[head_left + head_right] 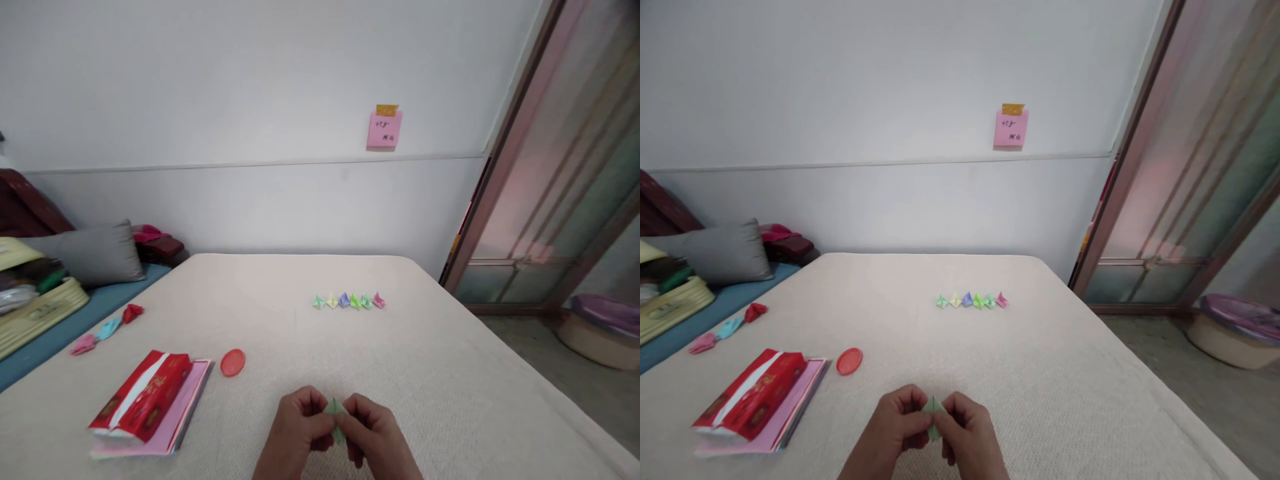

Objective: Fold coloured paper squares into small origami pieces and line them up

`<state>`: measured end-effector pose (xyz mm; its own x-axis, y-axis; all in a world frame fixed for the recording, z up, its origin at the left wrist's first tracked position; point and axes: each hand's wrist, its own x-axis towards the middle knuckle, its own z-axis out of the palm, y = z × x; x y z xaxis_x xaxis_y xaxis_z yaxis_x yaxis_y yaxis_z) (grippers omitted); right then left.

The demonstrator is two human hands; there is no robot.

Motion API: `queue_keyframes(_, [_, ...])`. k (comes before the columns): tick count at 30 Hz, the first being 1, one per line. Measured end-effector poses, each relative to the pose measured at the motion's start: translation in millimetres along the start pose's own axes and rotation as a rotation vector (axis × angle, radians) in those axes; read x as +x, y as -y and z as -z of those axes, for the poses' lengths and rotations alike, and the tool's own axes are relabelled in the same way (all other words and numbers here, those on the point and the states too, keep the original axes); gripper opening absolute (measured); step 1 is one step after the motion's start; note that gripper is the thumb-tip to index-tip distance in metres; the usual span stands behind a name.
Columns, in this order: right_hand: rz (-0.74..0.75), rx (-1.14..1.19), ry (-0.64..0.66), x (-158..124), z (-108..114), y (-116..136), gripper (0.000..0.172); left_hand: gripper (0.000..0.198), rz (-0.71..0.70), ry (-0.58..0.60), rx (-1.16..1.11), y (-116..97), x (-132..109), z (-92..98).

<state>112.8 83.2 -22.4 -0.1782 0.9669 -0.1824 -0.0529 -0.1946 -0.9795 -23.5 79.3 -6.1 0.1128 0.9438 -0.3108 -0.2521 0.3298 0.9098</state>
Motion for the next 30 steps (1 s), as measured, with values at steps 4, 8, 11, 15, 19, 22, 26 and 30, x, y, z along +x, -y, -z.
queue_keyframes(4, [0.034, 0.011, -0.043, 0, 0, 0, 0.024, 0.010, -0.030, -0.031, -0.083, 5, 3, -0.4])
queue_keyframes(8, [0.022, 0.114, -0.023, 0, 2, 2, 0.016, 0.009, -0.058, -0.035, -0.083, 5, 4, -0.5])
queue_keyframes(11, [0.009, 0.157, -0.016, -2, 3, 5, 0.014, 0.008, -0.076, -0.019, -0.068, 5, 5, -1.9])
queue_keyframes(15, [-0.005, 0.236, -0.011, -5, 4, 10, 0.008, 0.006, -0.102, -0.014, -0.058, 8, 5, -4.4])
queue_keyframes(19, [-0.009, 0.282, -0.024, -6, 2, 12, 0.006, 0.011, -0.122, -0.028, -0.076, 10, 5, -6.3])
queue_keyframes(22, [-0.018, 0.351, -0.029, -6, 1, 13, 0.004, 0.010, -0.167, -0.042, -0.120, 10, 3, -7.9])
queue_keyframes(26, [-0.048, 0.431, -0.019, -8, 1, 17, 0.008, 0.012, -0.168, 0.009, -0.186, 6, -4, -10.2])
queue_keyframes(30, [-0.031, 0.437, 0.022, -11, 3, 22, 0.010, 0.015, -0.196, 0.031, -0.125, -1, -11, -10.6])
